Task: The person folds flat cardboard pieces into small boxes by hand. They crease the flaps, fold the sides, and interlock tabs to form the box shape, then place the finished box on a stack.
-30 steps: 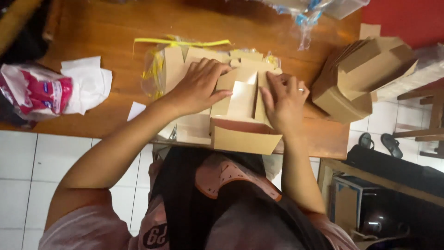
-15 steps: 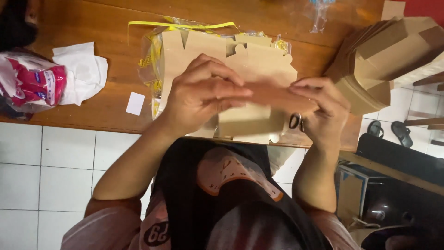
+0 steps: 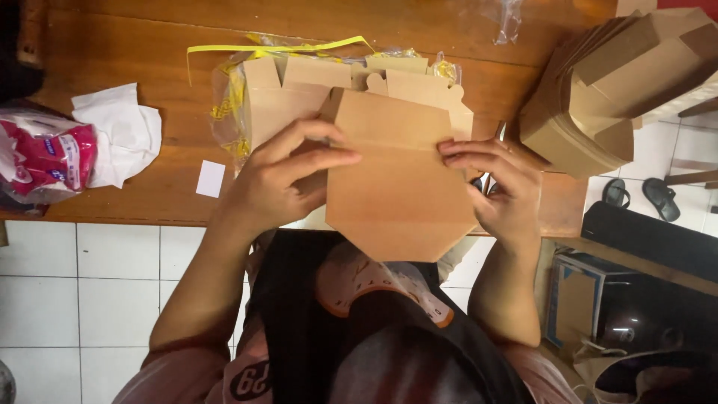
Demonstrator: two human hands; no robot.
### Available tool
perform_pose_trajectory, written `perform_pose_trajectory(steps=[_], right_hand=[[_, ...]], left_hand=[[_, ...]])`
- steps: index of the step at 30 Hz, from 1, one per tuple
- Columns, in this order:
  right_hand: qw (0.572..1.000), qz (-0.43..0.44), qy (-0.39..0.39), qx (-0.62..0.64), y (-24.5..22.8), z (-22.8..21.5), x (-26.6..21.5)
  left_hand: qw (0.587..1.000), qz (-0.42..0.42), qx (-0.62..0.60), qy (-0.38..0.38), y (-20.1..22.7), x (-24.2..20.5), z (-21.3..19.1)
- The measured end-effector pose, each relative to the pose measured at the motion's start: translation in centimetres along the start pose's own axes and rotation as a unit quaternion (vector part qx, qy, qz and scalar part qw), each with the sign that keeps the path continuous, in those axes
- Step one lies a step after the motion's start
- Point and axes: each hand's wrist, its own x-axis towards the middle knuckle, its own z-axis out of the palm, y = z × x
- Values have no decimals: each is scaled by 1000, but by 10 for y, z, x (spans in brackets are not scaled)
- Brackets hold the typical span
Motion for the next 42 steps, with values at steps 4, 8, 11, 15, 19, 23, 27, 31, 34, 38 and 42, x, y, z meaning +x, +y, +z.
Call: perform_pose_trajectory(steps=[4, 8, 11, 15, 19, 23, 27, 31, 34, 38, 42], right_hand=[[999, 17, -7, 41, 16, 5, -18], [987, 147, 59, 9, 34, 21, -32], [984, 118, 104, 82, 47, 28, -38], [983, 82, 159, 33, 44, 25, -35], [983, 35, 180, 28, 25, 15, -18], [963, 52, 263, 21, 59, 9, -60], [926, 109, 362, 13, 84, -6, -98], [913, 132, 385, 12, 70, -24, -103], [884, 164, 437, -19, 48, -39, -89], [878, 173, 446, -15, 37, -56, -95], [875, 209, 435, -49, 38, -71, -114]], left_hand=[[997, 32, 48, 59, -15, -6, 16], [984, -105, 80, 121, -17, -3, 30], [973, -131, 84, 171, -18, 1, 38], [961, -166, 70, 209, -13, 16, 48], [974, -147, -4, 173, -13, 30, 74], [980, -118, 44, 151, -6, 49, 90], [976, -125, 129, 121, -6, 66, 99], [956, -264, 92, -86, -13, 79, 116], [949, -263, 83, -154, -23, 91, 145], [956, -212, 82, -186, -20, 115, 177], [967, -167, 97, -169, -21, 142, 200]])
